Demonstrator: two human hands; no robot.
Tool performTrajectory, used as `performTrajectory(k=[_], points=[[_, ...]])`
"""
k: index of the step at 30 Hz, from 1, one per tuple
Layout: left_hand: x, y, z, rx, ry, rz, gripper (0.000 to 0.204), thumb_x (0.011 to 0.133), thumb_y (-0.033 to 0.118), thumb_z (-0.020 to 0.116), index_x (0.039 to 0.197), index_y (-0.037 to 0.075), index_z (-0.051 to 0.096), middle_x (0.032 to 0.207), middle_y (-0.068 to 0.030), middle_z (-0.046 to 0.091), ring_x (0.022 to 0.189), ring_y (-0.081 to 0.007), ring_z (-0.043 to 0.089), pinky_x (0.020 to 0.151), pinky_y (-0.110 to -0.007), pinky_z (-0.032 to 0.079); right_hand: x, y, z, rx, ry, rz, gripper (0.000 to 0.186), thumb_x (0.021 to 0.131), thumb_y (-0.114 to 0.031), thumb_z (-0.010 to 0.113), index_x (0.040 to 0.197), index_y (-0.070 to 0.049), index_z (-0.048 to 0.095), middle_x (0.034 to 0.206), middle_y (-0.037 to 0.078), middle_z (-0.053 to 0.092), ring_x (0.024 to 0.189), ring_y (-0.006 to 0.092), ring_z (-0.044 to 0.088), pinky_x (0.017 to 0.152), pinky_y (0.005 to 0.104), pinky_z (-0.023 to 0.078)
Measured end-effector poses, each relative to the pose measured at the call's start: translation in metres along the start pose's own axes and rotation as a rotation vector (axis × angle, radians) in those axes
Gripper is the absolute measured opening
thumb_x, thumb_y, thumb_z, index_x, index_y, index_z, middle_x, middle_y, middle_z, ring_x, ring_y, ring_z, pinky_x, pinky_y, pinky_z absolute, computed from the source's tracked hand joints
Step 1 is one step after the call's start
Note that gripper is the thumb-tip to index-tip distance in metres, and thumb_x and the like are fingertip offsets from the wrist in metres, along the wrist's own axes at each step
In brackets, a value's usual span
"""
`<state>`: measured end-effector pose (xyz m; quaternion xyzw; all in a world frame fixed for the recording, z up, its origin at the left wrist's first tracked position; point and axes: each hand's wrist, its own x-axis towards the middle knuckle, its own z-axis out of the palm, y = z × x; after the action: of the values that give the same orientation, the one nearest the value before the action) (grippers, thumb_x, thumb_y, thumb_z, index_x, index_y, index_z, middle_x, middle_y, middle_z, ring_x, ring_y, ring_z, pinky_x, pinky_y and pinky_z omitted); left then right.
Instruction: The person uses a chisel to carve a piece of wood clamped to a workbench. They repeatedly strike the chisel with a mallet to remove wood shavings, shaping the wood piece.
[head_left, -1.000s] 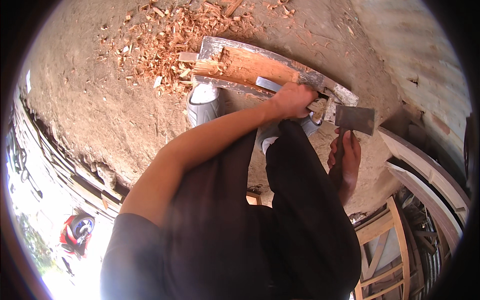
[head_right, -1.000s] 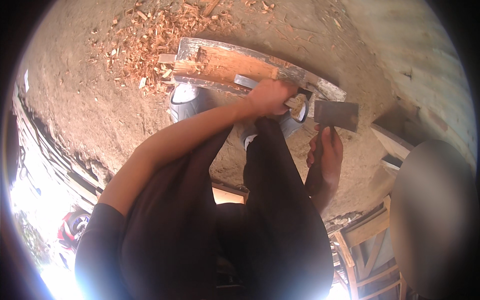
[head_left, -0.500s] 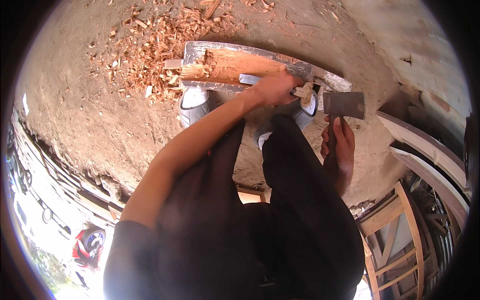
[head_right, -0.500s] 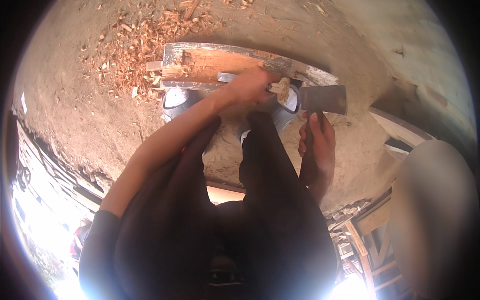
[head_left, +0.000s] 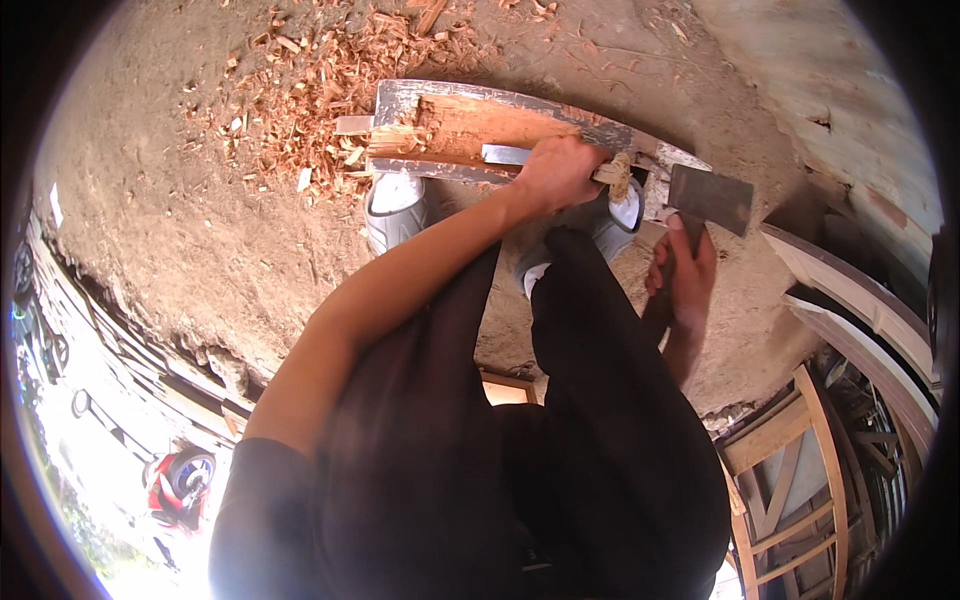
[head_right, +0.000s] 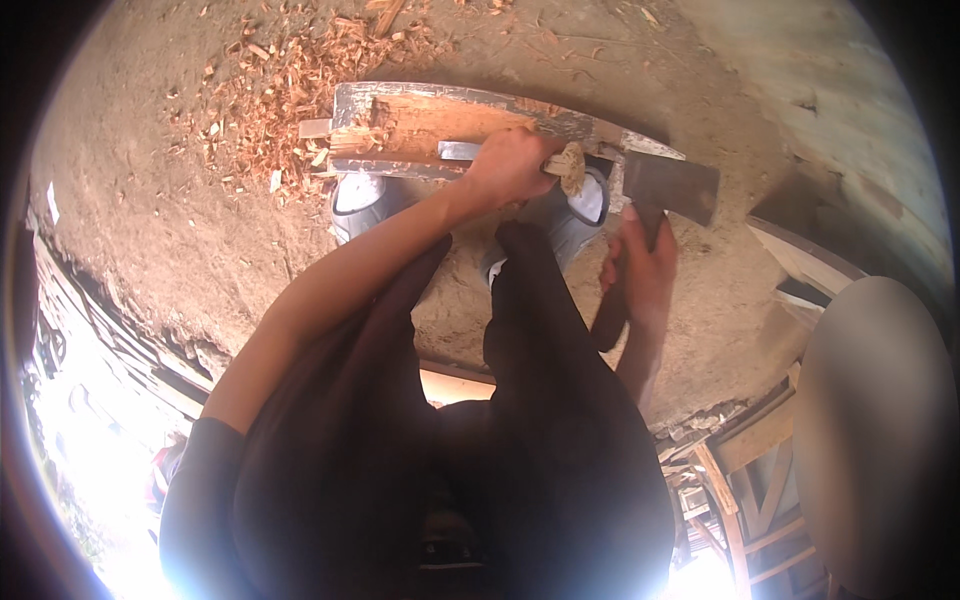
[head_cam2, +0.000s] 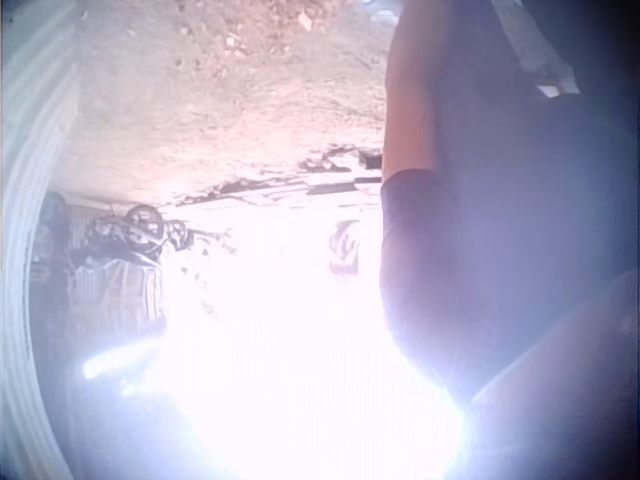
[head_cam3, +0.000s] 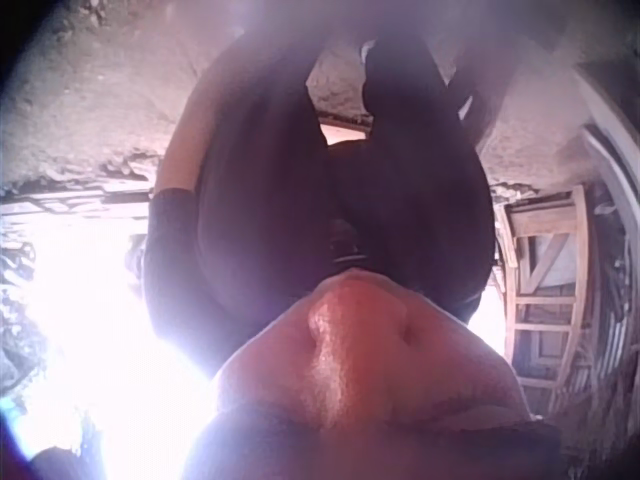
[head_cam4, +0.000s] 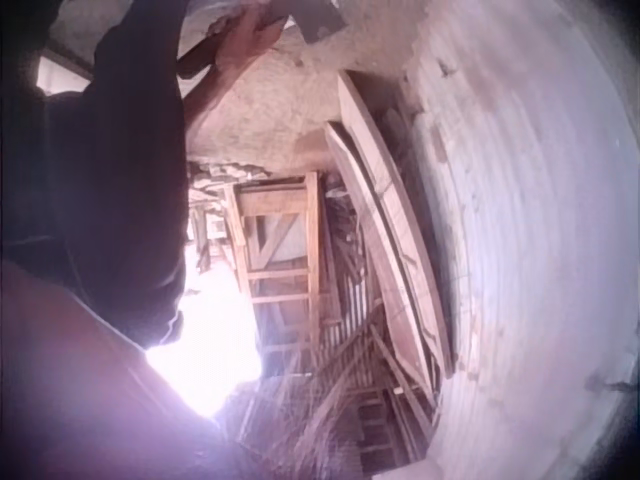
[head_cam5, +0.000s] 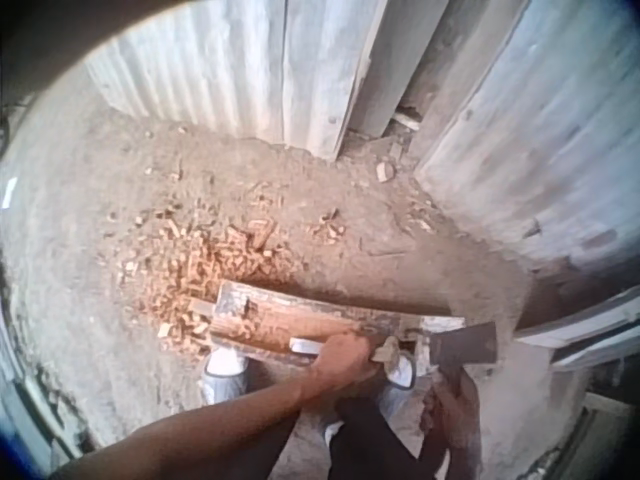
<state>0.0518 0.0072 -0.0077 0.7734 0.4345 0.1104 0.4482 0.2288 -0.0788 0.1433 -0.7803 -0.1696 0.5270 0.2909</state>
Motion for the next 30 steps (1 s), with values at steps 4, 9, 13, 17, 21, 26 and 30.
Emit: performTrajectory(k=[4, 9, 13, 17, 21, 26, 30], points=[[-0.007, 0.001, -0.015, 0.078, -0.149, -0.049, 0.027, 0.078, 0.019, 0.071, 0.103, 0.010, 0.075, 0.086, -0.0197, 0.075, 0.087, -0.0387, 0.076, 0.078, -0.050, 0.060, 0.000, 0.004, 0.009, -0.215, -0.206, 0.108, 0.027, 0.104, -0.031, 0.068, 0.107, -0.007, 0.057, 0.070, 0.000, 0.053, 0.044, 0.0095, 0.047, 0.039, 0.0279, 0.038], [-0.011, -0.012, -0.005, 0.102, -0.044, -0.039, 0.035, 0.076, 0.024, 0.074, 0.108, 0.012, 0.075, 0.084, -0.0193, 0.075, 0.083, -0.0379, 0.075, 0.076, -0.050, 0.059, -0.003, 0.004, 0.010, -0.029, -0.157, 0.084, 0.028, 0.106, -0.033, 0.064, 0.113, -0.006, 0.058, 0.072, 0.001, 0.053, 0.047, 0.0103, 0.050, 0.041, 0.0279, 0.040], [0.000, -0.001, -0.011, 0.004, 0.041, -0.017, 0.039, 0.076, 0.024, 0.074, 0.113, 0.012, 0.075, 0.089, -0.0198, 0.076, 0.086, -0.0390, 0.075, 0.079, -0.051, 0.058, -0.008, -0.003, 0.008, 0.055, -0.165, 0.097, 0.030, 0.107, -0.035, 0.063, 0.114, -0.006, 0.058, 0.074, 0.001, 0.054, 0.048, 0.0108, 0.051, 0.042, 0.0277, 0.040], [0.000, 0.007, -0.016, -0.239, 0.138, 0.027, 0.027, 0.080, 0.029, 0.079, 0.098, 0.011, 0.073, 0.090, -0.0209, 0.075, 0.087, -0.0423, 0.073, 0.079, -0.051, 0.059, -0.014, -0.005, 0.005, 0.048, -0.157, 0.124, 0.030, 0.106, -0.036, 0.064, 0.116, -0.007, 0.059, 0.075, 0.001, 0.054, 0.049, 0.0102, 0.051, 0.043, 0.0263, 0.039], [-0.003, 0.003, -0.029, -0.475, 0.221, 0.052, 0.035, 0.076, 0.026, 0.085, 0.103, 0.007, 0.074, 0.092, -0.0222, 0.075, 0.088, -0.0417, 0.073, 0.078, -0.046, 0.059, -0.014, -0.002, 0.001, 0.074, -0.127, 0.133, 0.031, 0.105, -0.036, 0.066, 0.115, -0.008, 0.059, 0.075, 0.000, 0.054, 0.051, 0.0098, 0.052, 0.044, 0.0254, 0.038], [-0.003, 0.003, -0.031, -0.561, 0.177, 0.051, 0.032, 0.074, 0.020, 0.085, 0.097, 0.001, 0.074, 0.090, -0.0224, 0.074, 0.087, -0.0411, 0.074, 0.076, -0.044, 0.057, -0.018, -0.007, 0.002, 0.093, -0.121, 0.131, 0.032, 0.104, -0.036, 0.068, 0.116, -0.007, 0.060, 0.074, 0.000, 0.053, 0.050, 0.0087, 0.049, 0.044, 0.0256, 0.037], [-0.003, 0.005, -0.029, -0.488, 0.115, -0.029, 0.027, 0.074, 0.017, 0.082, 0.090, -0.002, 0.072, 0.089, -0.0238, 0.073, 0.085, -0.0429, 0.072, 0.075, -0.045, 0.057, -0.016, -0.004, 0.007, 0.095, -0.106, 0.137, 0.033, 0.104, -0.035, 0.068, 0.118, -0.006, 0.061, 0.072, -0.002, 0.051, 0.047, 0.0060, 0.044, 0.041, 0.0233, 0.032]])
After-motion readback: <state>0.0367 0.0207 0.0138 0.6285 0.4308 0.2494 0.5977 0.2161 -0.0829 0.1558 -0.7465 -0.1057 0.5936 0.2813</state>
